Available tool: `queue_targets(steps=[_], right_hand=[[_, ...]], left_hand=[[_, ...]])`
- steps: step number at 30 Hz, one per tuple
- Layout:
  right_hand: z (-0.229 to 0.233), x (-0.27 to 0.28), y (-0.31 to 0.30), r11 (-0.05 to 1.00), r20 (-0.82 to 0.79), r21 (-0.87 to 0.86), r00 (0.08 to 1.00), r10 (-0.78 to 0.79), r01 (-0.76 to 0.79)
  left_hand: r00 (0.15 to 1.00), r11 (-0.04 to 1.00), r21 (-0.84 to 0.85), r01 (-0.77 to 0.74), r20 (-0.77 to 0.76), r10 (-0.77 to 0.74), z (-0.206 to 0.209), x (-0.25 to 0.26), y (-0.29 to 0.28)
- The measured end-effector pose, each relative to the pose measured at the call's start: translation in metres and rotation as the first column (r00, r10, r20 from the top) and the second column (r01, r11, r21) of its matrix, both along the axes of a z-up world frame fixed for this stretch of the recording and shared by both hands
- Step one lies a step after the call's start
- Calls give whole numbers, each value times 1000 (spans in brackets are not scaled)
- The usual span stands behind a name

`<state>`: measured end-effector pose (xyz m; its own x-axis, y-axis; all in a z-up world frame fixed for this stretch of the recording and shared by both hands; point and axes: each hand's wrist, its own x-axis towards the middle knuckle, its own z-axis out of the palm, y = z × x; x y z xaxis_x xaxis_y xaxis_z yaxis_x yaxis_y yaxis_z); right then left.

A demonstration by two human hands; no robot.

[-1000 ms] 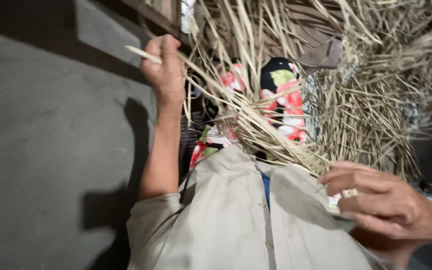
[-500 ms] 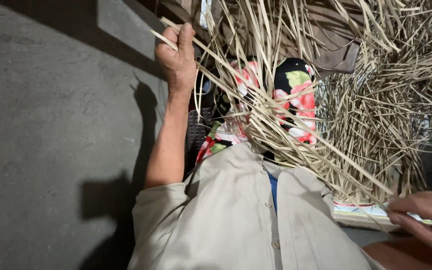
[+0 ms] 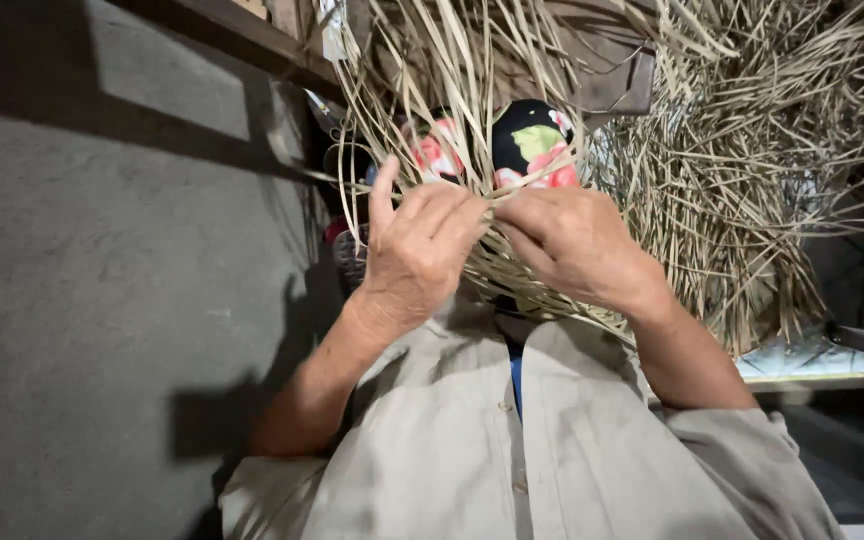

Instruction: Weaving dried leaf strands together to create a larger structure, likely a mat or roofing material.

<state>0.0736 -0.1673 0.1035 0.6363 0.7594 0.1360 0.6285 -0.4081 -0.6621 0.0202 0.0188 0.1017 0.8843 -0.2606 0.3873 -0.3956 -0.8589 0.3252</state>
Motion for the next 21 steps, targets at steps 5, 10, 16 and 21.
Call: queue_targets(steps=[5,10,16,21], right_hand=[[-18,1,16,991,115,126,991,-61,47],[-50,24,5,994,283,1,954,-102,107],[-72,67,-17,963,572,-51,798,-190,266],[-49,2,1,969,593,157,766,-249,193]], left_hand=[[1000,991,-132,15,11,-14,-28,-4,5],[996,951,-309,-26,-94,-4,-31,-11,6],[965,810,-556,-185,-260,42,-47,-29,14],[942,700,-648,-301,-315,114,-65,-32,10]])
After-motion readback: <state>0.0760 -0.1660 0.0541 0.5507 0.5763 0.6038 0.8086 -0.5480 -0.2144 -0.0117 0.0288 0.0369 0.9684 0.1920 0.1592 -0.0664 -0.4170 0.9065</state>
